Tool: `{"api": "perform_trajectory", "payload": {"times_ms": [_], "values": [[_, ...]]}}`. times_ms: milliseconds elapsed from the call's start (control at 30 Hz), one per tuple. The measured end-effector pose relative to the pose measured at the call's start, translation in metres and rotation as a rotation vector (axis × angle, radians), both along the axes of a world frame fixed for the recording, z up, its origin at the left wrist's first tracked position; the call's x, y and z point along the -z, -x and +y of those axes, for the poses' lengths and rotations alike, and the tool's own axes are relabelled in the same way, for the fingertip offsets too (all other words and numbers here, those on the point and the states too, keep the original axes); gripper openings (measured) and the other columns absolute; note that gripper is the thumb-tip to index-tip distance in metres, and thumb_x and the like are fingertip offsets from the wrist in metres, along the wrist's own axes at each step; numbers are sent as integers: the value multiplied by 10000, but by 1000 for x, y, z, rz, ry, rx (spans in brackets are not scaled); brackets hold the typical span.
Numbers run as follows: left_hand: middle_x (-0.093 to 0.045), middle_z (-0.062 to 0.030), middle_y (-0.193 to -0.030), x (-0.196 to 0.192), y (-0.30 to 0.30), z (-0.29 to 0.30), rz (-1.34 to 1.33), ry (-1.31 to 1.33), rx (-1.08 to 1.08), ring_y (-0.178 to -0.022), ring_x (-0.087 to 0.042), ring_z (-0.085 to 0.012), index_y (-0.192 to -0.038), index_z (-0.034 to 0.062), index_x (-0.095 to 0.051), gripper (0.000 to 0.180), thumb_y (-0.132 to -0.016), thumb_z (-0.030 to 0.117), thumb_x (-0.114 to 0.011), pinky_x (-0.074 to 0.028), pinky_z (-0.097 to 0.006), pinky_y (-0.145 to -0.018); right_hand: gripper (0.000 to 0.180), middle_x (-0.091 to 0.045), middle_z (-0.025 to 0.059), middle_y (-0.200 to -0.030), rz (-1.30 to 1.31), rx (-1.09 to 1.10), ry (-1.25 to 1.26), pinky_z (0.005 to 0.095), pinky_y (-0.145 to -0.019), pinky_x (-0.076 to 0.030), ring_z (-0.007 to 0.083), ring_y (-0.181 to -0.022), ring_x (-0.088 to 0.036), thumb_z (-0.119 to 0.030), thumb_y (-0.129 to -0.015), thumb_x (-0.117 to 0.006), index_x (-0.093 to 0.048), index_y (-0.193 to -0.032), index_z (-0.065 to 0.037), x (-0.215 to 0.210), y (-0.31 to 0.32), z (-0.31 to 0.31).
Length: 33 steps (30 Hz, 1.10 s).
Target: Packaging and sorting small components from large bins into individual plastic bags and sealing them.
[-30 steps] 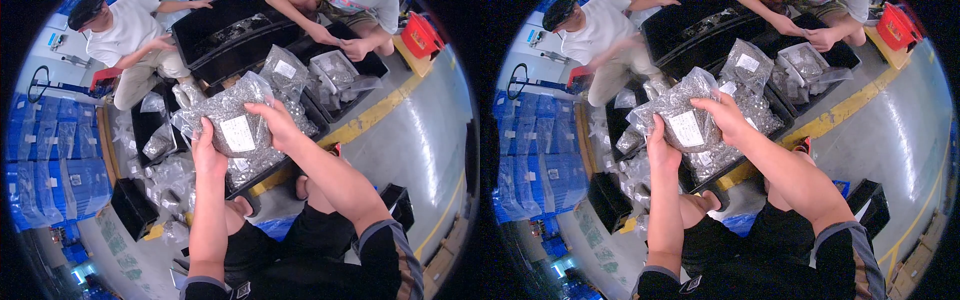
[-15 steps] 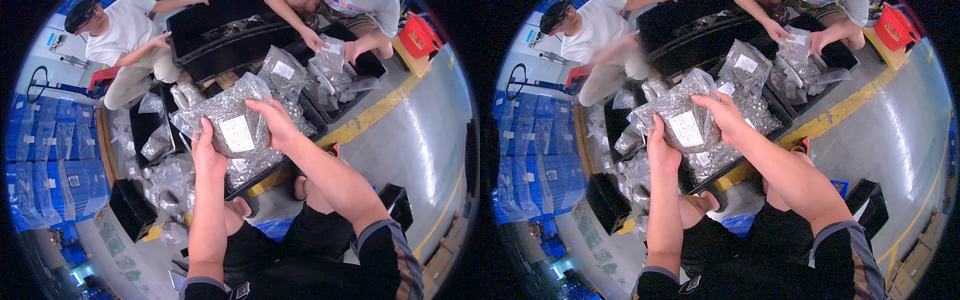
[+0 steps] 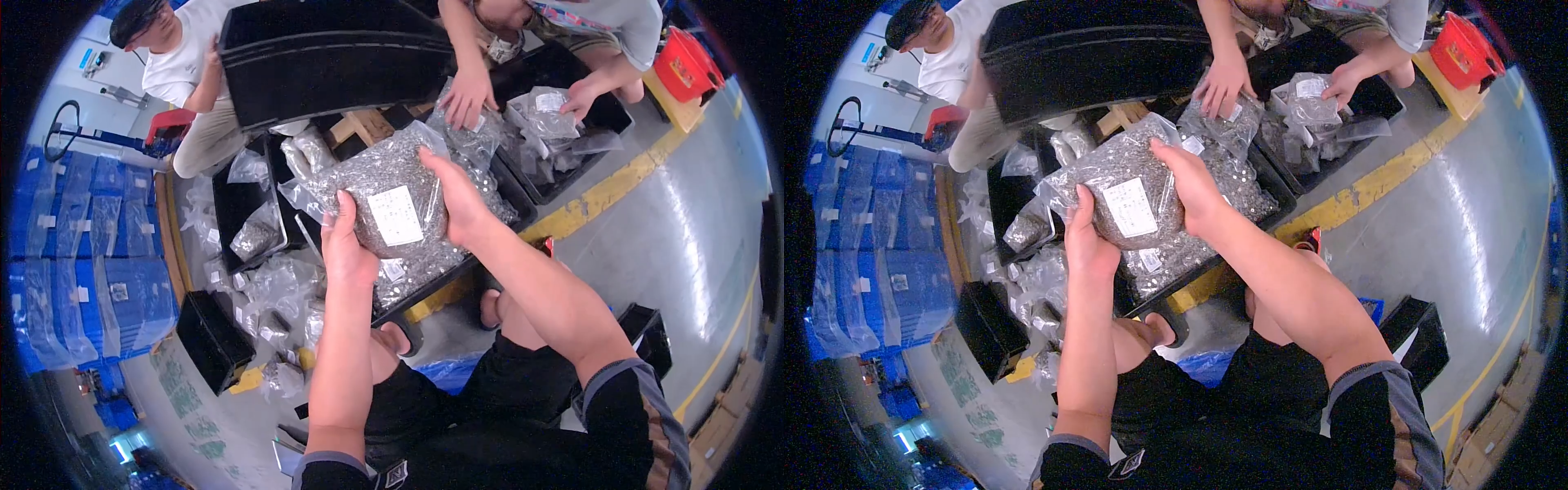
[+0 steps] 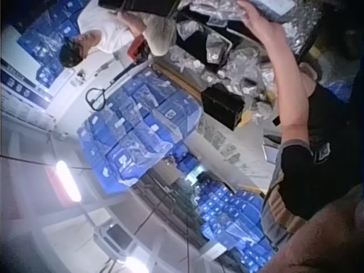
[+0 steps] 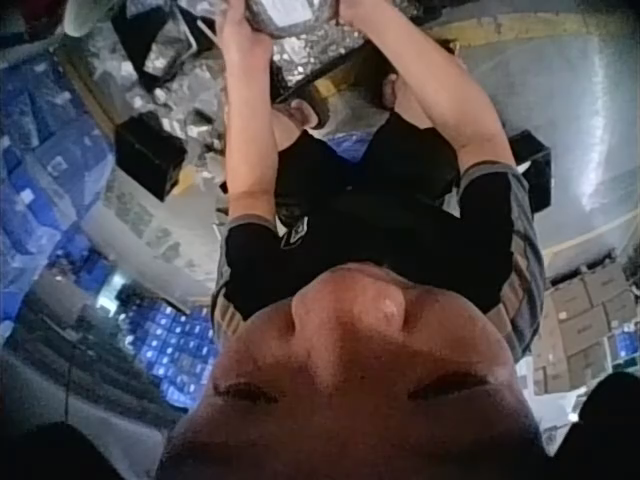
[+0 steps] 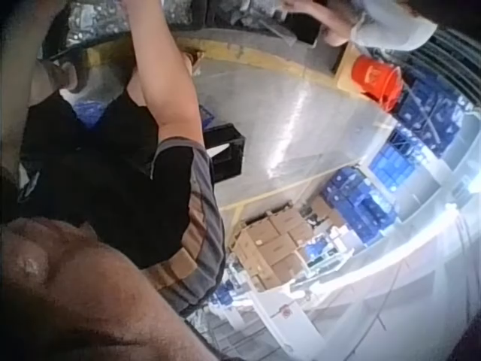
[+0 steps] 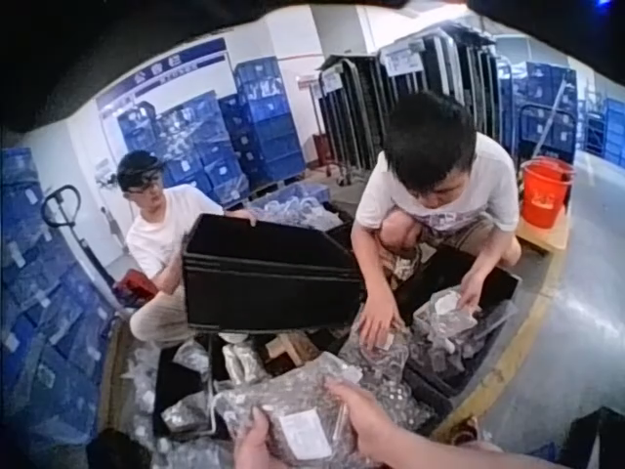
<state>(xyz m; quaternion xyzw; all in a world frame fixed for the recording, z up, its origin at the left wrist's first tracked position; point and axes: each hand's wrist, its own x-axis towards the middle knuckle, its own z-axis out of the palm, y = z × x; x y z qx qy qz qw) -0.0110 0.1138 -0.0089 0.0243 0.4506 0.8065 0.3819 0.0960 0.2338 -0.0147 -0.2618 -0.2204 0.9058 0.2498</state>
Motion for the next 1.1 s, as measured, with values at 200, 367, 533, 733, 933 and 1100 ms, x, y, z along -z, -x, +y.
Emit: {"api": "perform_trajectory", "payload": {"times_ms": [200,367,533,733,933,1100], "values": [[-602,-81,-1161,8,0,2,-55,32,-21,-1060,-592,-219,-1222,28,-505,391,-930,259,-628,-478,-386,-927,385,-666,102,-1078,-25,-4,47,368,-869,-517,223,-950,-653,-352,-964,-499,-584,-1147,-23,10,3,3],[-597,-96,-1176,36,10,4,-143,94,36,-1084,-581,-242,-1219,24,-522,383,-964,306,-564,-470,-408,-941,387,-666,113,-1084,-133,17,161,380,-885,-507,242,-952,-646,-360,-960,-497,-591,-1136,-28,15,4,4],[-600,-130,-1202,46,21,-8,-379,213,118,-1099,-583,-289,-1233,1,-524,377,-990,286,-488,-461,-448,-961,324,-670,114,-1026,-236,-149,115,384,-836,-527,234,-896,-652,-280,-908,-589,-600,-1100,-19,26,9,6],[-587,-126,-1249,30,22,-15,-363,223,191,-1139,-567,-279,-1261,8,-512,387,-1012,294,-434,-422,-441,-1009,278,-669,121,-988,-230,-340,-43,389,-796,-554,233,-897,-665,-108,-843,-660,-604,-1089,8,24,1,20],[-585,-118,-1247,29,23,-20,-314,188,171,-1149,-555,-272,-1266,16,-511,395,-1010,308,-446,-410,-439,-1017,337,-652,138,-1085,-245,-385,-132,387,-847,-544,234,-954,-660,-67,-866,-637,-560,-1179,32,32,0,26],[-569,-106,-1264,45,26,-17,-373,142,180,-1150,-549,-260,-1287,13,-490,399,-1006,296,-465,-414,-421,-1011,276,-661,150,-1043,-234,-350,-147,414,-804,-553,259,-921,-667,-72,-900,-602,-579,-1150,43,47,5,24]]}}
